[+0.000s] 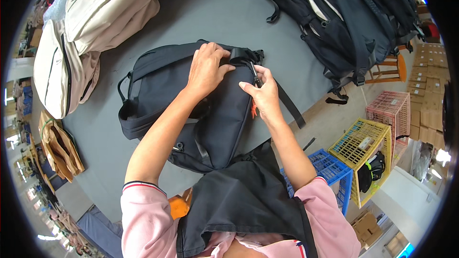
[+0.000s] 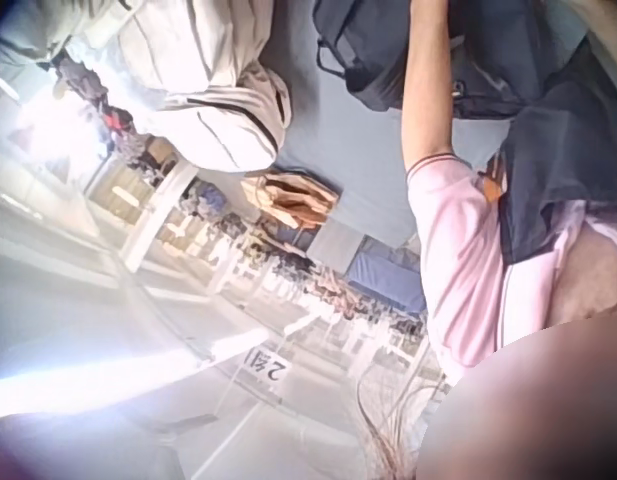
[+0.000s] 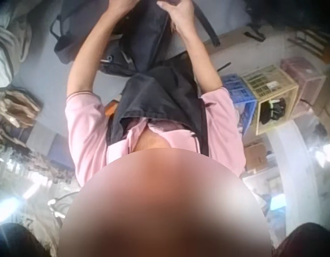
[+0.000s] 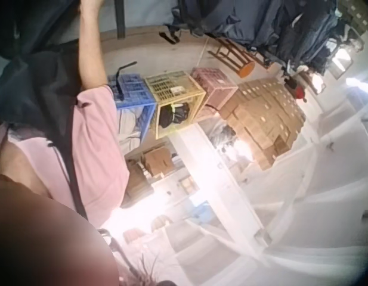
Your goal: Trimming excess threads and inspecting buckles on black backpacks using thread clippers.
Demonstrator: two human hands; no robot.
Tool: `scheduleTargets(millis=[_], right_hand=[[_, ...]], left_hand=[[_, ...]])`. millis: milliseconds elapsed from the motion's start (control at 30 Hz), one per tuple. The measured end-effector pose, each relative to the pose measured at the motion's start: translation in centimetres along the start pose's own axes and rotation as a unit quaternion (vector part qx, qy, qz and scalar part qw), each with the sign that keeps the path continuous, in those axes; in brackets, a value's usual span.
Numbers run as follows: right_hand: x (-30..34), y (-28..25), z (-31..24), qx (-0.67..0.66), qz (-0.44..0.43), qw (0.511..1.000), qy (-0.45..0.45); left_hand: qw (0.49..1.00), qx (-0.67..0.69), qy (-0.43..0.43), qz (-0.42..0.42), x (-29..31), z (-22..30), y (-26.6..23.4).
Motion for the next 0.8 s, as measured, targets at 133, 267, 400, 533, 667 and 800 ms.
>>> scheduleTargets(millis=[133, 267, 400, 533, 667, 800], right_hand=[[-1.2, 0.4, -0.3, -0.073, -0.033, 0.996, 0.037], [-1.3, 1.3, -1.8, -0.101, -0.094, 0.985, 0.102], [-1.8, 0.4, -3.0, -0.124, -0.201, 0.967, 0.094], [-1.1, 0.3, -5.4, -0.134, -0.328, 0.930, 0.095], [-1.0, -0.4, -6.1, -0.003, -0.406, 0.913, -0.029], [0.3, -1.5, -8.6, -0.027, -0.298, 0.952, 0.058]], left_hand=[[0.996, 0.011, 0.083, -0.030, -1.9, -0.4, -0.6], [0.988, 0.052, 0.142, -0.005, -2.4, -1.4, -1.6], [0.987, 0.075, -0.059, -0.126, -3.4, 0.4, -3.8], [0.908, 0.265, -0.265, -0.185, -0.9, 0.6, -5.6], [0.729, 0.517, -0.440, -0.087, 3.1, 1.6, -5.1], [0.751, 0.497, -0.435, 0.016, 3.8, 3.5, -6.0]])
Point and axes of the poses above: each hand's wrist, its own x-axis away from the middle knuckle, its own y-axis out of the palm, z = x × y, the point moved 2 cm from there along -x, towards the middle knuckle, and after that the axes turned 5 degrees about z, right-handed, at the moved point
